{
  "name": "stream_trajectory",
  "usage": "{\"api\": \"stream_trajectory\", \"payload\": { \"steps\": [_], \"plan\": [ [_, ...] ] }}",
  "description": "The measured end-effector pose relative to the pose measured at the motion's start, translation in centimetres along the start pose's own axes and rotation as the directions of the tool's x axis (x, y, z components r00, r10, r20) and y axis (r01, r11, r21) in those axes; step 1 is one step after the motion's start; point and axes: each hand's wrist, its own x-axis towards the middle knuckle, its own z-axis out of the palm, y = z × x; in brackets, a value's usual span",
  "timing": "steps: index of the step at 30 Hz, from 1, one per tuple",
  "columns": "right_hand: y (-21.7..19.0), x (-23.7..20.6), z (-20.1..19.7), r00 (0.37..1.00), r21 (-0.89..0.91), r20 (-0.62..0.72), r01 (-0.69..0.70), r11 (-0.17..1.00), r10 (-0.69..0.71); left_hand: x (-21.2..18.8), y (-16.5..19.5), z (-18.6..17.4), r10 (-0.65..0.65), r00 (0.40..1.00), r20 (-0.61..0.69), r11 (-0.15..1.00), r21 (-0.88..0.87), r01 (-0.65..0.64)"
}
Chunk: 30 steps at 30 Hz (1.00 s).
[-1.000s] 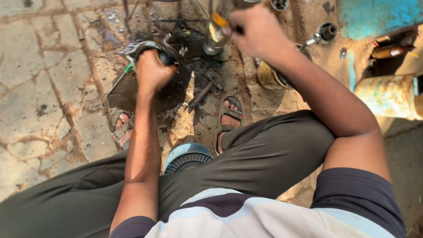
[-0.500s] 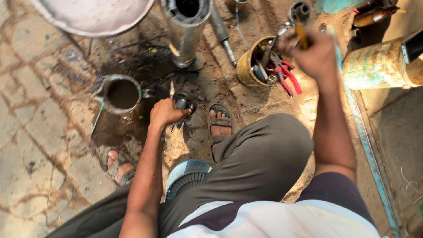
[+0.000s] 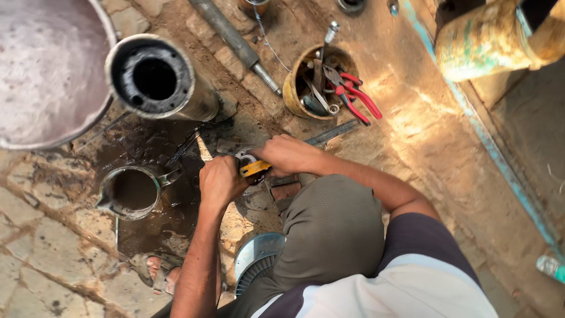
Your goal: The person sits on the ground and cleans disassembled motorcycle shock absorber components. They scrape a hub flange with a knife, pour liquid from a jug over the parts, handle and turn the cylinder and piston parts, and file the metal tube.
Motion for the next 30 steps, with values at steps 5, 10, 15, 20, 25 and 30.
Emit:
{"api": "stream_trajectory", "payload": {
  "steps": [5,10,15,20,25,30],
  "plan": [
    [5.5,2.5,7.4,0.964,0.402,-0.266,0.103,0.910,0.008,3.6,-0.5,1.6,0.224,0.975,-0.002,0.975,0.003,-0.224],
    [13.0,4.9,10.1,0.827,0.271,-0.556,0.274,0.923,-0.083,11.5,0.2,1.1,0.337,0.938,-0.076,0.933,-0.110,-0.344],
    [21.5,3.7,2.9,0.793,0.410,-0.608,0.356,0.839,-0.039,18.8,5.0,2.6,0.320,0.947,-0.034,0.901,-0.299,-0.315],
    [27.0,-5.1,-5.4,0.794,0.377,-0.607,0.239,0.895,0.044,22.4,13.7,4.5,0.265,0.963,-0.048,0.691,-0.687,-0.225],
    [34.5,-22.0,-15.2,0.638,0.569,-0.615,-0.048,0.821,0.463,21.7,20.0,5.6,0.168,0.983,-0.078,0.632,-0.756,-0.168],
    [53.1,-25.0,-20.7,0.358,0.223,-0.808,-0.549,0.806,0.468,25.2,19.3,9.6,-0.075,0.991,-0.108,0.695,-0.718,-0.026]
  ]
}}
